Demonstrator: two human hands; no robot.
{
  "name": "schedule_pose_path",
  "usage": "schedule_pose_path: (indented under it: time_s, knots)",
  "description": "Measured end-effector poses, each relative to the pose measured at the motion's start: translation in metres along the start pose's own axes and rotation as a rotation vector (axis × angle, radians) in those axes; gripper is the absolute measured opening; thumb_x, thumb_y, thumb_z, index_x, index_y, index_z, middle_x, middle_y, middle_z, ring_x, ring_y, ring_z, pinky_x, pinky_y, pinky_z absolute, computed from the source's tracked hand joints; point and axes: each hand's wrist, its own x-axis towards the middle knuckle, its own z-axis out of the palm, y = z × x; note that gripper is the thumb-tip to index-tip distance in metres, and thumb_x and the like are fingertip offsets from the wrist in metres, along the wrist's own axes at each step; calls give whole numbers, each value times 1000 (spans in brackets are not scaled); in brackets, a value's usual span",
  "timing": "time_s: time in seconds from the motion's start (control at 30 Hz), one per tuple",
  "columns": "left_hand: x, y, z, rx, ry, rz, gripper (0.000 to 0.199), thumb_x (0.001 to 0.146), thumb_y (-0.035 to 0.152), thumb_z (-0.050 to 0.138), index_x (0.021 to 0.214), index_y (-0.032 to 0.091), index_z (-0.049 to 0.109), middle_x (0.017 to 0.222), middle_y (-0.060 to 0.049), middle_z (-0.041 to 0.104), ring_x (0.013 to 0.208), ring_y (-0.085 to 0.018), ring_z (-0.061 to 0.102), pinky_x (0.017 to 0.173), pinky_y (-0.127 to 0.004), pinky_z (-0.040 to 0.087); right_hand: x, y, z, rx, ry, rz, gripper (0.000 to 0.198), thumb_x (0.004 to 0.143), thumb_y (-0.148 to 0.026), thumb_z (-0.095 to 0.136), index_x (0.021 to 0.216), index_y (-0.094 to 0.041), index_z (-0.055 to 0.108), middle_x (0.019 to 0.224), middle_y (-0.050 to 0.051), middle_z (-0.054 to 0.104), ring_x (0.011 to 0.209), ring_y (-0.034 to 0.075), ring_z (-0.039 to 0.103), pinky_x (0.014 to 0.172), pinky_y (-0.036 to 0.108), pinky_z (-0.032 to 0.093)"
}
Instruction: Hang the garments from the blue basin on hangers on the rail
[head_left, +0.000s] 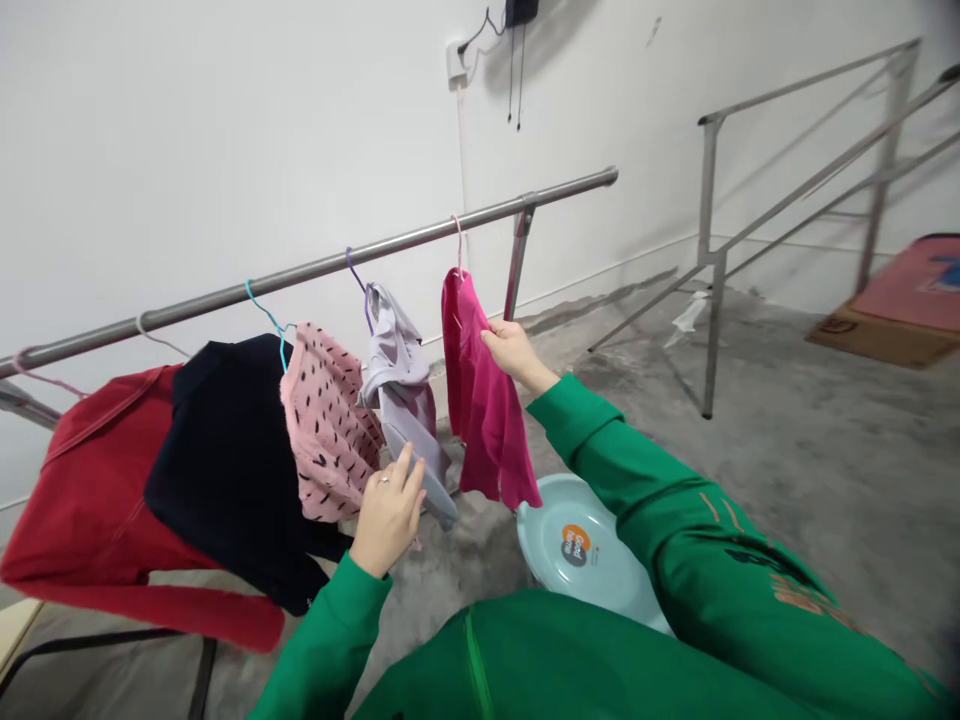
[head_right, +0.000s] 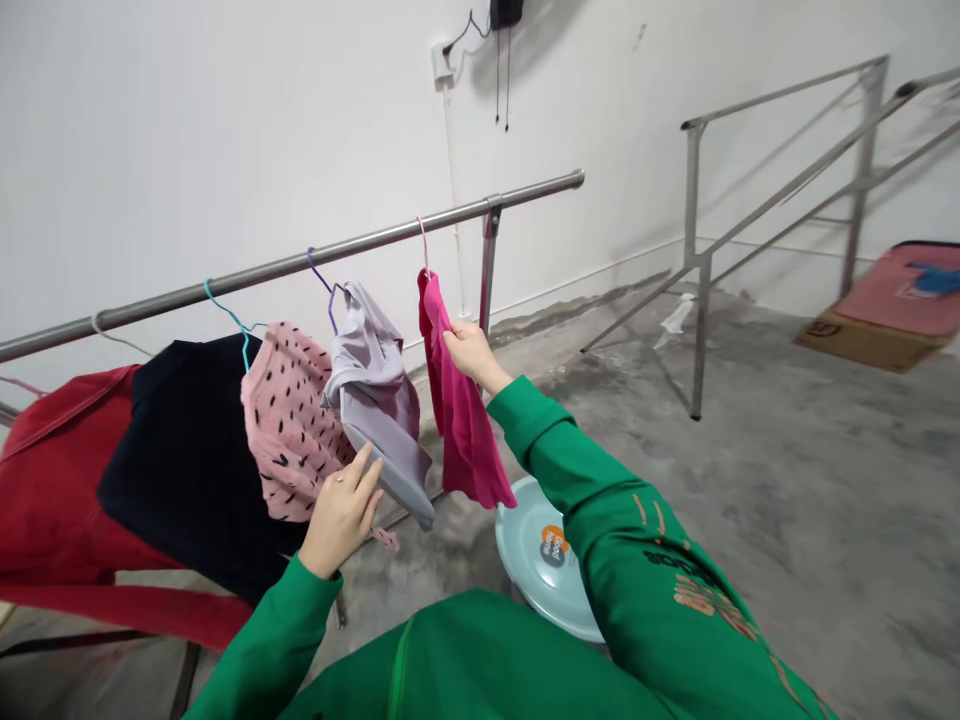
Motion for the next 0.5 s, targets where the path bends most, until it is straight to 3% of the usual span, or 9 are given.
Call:
schedule_pose_path:
  time_s: [0.2, 0.37, 0.5]
  knots:
    - [-10, 9, 12, -80, -62, 93, 39, 96, 23, 37, 129, 12, 56, 141, -21, 50, 113, -27, 62, 84, -41, 53, -3, 6, -8, -83, 15, -50, 18, 79, -20, 44, 61, -18, 47, 56, -3, 41, 58, 10, 39, 60, 24, 35]
    - [-23, 15, 17, -131, -200, 142, 38, 97, 23, 37, 128, 12, 56, 141, -20, 51, 112, -27, 62, 85, -41, 52, 2, 20, -22, -225, 27, -44, 17, 80, -20, 44, 65, -16, 52, 58, -3, 42, 58, 10, 42, 66, 26, 41]
    - [-39, 18, 18, -171, -325, 129, 40, 98, 26, 35, 131, 14, 54, 145, -18, 48, 113, -27, 61, 88, -42, 51, -2, 44, -29, -309, -21, -130, 16, 82, -22, 49, 88, -13, 60, 74, 2, 54, 74, 14, 51, 82, 34, 48]
